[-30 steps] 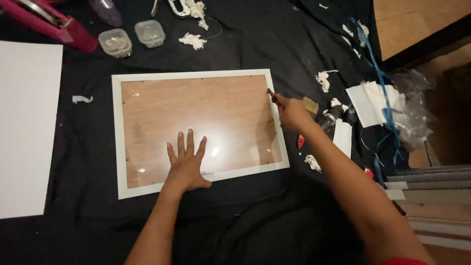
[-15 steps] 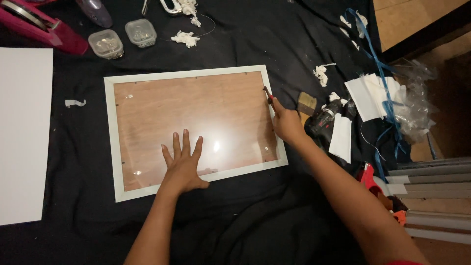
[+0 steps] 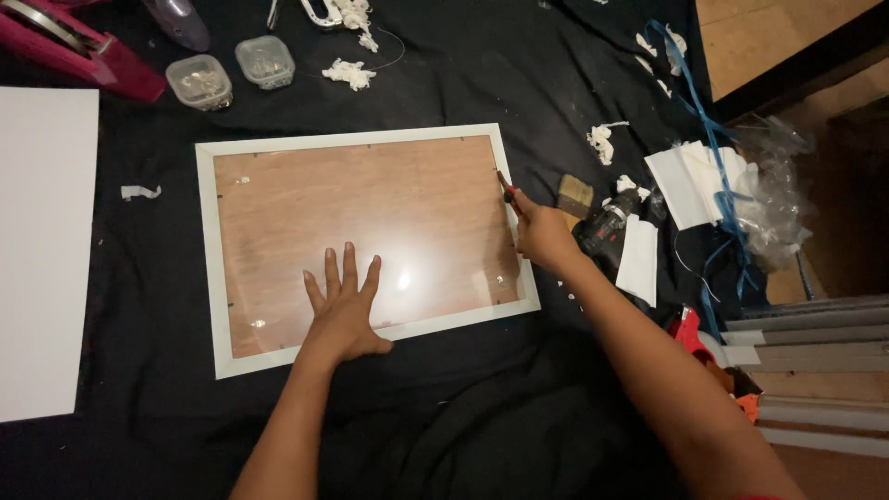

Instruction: Measuring and attaching a hanging wire to the back of a wooden picture frame by threading it through eyelets.

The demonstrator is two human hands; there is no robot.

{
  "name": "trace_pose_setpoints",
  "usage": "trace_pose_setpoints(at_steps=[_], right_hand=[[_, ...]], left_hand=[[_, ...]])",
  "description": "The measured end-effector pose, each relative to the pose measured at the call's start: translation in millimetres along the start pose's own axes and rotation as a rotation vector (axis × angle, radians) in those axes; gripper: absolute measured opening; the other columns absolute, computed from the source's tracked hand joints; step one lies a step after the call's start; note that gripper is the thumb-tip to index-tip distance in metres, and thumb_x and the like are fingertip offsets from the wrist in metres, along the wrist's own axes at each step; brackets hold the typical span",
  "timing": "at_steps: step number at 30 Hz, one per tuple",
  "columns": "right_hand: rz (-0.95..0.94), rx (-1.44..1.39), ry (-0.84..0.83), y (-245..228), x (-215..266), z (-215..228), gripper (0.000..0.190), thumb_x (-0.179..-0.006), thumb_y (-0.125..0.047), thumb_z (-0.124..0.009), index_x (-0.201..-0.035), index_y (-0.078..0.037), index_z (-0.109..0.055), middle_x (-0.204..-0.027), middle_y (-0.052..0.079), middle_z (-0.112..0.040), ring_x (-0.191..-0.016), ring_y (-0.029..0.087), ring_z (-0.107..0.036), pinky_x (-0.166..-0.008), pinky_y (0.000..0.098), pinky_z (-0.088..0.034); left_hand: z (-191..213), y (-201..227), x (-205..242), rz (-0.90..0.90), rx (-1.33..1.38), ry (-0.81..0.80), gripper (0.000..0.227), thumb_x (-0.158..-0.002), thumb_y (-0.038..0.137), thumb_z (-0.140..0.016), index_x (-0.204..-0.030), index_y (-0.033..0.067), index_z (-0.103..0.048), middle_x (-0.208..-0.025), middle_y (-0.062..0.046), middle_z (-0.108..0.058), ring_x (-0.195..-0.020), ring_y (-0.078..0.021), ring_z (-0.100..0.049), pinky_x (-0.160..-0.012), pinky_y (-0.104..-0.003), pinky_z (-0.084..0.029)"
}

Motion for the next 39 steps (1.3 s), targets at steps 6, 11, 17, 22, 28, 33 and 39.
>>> trace_pose_setpoints(at_steps=[6, 11, 17, 22, 28, 33, 39], right_hand=[[-0.139, 0.058, 0.133, -10.2, 22.8, 26.4, 0.051, -0.096, -0.015, -0.054, -0.147, -0.013, -0.058, -0.117, 0.033, -0.07, -0.108, 0.051, -0.067, -0.093, 0.0594, -0.054], [-0.25, 0.087, 0.19, 67.2, 27.0, 3.6, 0.049, -0.097, -0.018, -0.053, -0.144, -0.012, -0.062, -0.127, 0.025, -0.069, -0.115, 0.046, -0.066, -0.095, 0.0549, -0.054], [-0.12, 0.186, 0.299, 42.9, 23.7, -1.4, 0.045, -0.091, -0.024, -0.071, -0.13, -0.001, -0.068, -0.11, 0.03, -0.069, -0.107, 0.051, -0.066, -0.093, 0.0557, -0.054], [-0.275, -0.024, 0.087, 93.1, -8.2, -60.1, 0.05, -0.089, -0.046, -0.064, -0.13, -0.018, -0.072, -0.113, 0.013, -0.076, -0.112, 0.036, -0.069, -0.095, 0.0505, -0.054], [-0.375, -0.194, 0.079, 65.8, -13.2, -44.4, 0.056, -0.087, -0.046, -0.069, -0.126, -0.005, -0.074, -0.116, 0.022, -0.074, -0.118, 0.043, -0.065, -0.097, 0.0545, -0.05], [-0.51, -0.346, 0.071, 57.9, -8.9, -46.2, 0.063, -0.086, -0.057, -0.07, -0.123, -0.007, -0.075, -0.116, 0.02, -0.074, -0.119, 0.038, -0.065, -0.096, 0.052, -0.052], [-0.514, -0.611, 0.277, 10.4, 4.4, 2.0, 0.057, -0.09, -0.045, -0.071, -0.125, 0.0, -0.071, -0.116, 0.027, -0.07, -0.114, 0.039, -0.065, -0.091, 0.0535, -0.051]], left_hand=[[0.9, -2.2, 1.5, 0.02, -0.002, -0.035, 0.133, -0.062, 0.034, -0.096, -0.166, 0.02, -0.014, -0.171, -0.018, 0.012, -0.155, -0.041, 0.023, -0.115, -0.065, 0.023], [-0.5, -20.9, -8.6, -0.005, 0.088, -0.03, 0.126, -0.066, 0.047, -0.092, -0.165, 0.0203, -0.02, -0.173, -0.015, 0.008, -0.156, -0.0391, 0.02, -0.117, -0.064, 0.021], [50.1, -102.7, 7.3, 0.114, 0.314, 0.716, 0.072, -0.085, 0.039, -0.077, -0.14, -0.0056, -0.06, -0.136, -0.031, -0.059, -0.132, -0.0468, -0.052, -0.112, -0.057, -0.036], [41.0, -194.0, 16.1, 0.52, 0.191, 0.966, 0.066, -0.086, 0.051, -0.079, -0.135, 0.0073, -0.068, -0.12, -0.021, -0.062, -0.106, -0.0471, -0.061, -0.081, -0.062, -0.049], [37.7, -208.6, 12.9, 0.648, 0.397, 0.757, 0.079, -0.092, 0.067, -0.068, -0.133, -0.0004, -0.067, -0.117, -0.03, -0.065, -0.111, -0.0522, -0.062, -0.095, -0.06, -0.047], [43.6, -191.1, 22.7, 0.711, 0.632, 0.753, 0.081, -0.093, 0.072, -0.065, -0.134, 0.0022, -0.067, -0.12, -0.029, -0.067, -0.116, -0.0493, -0.062, -0.096, -0.058, -0.047], [71.5, -154.8, 48.8, 0.705, 0.703, 0.87, 0.071, -0.098, 0.064, -0.063, -0.128, -0.0009, -0.068, -0.12, -0.029, -0.065, -0.116, -0.0493, -0.061, -0.098, -0.058, -0.046]])
Point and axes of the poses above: each hand's wrist, its own x-axis away from the middle knuckle, its own z-axis out of the back of the hand, y = z × x, the point moved 6 cm from there along -x, towards the middle knuckle
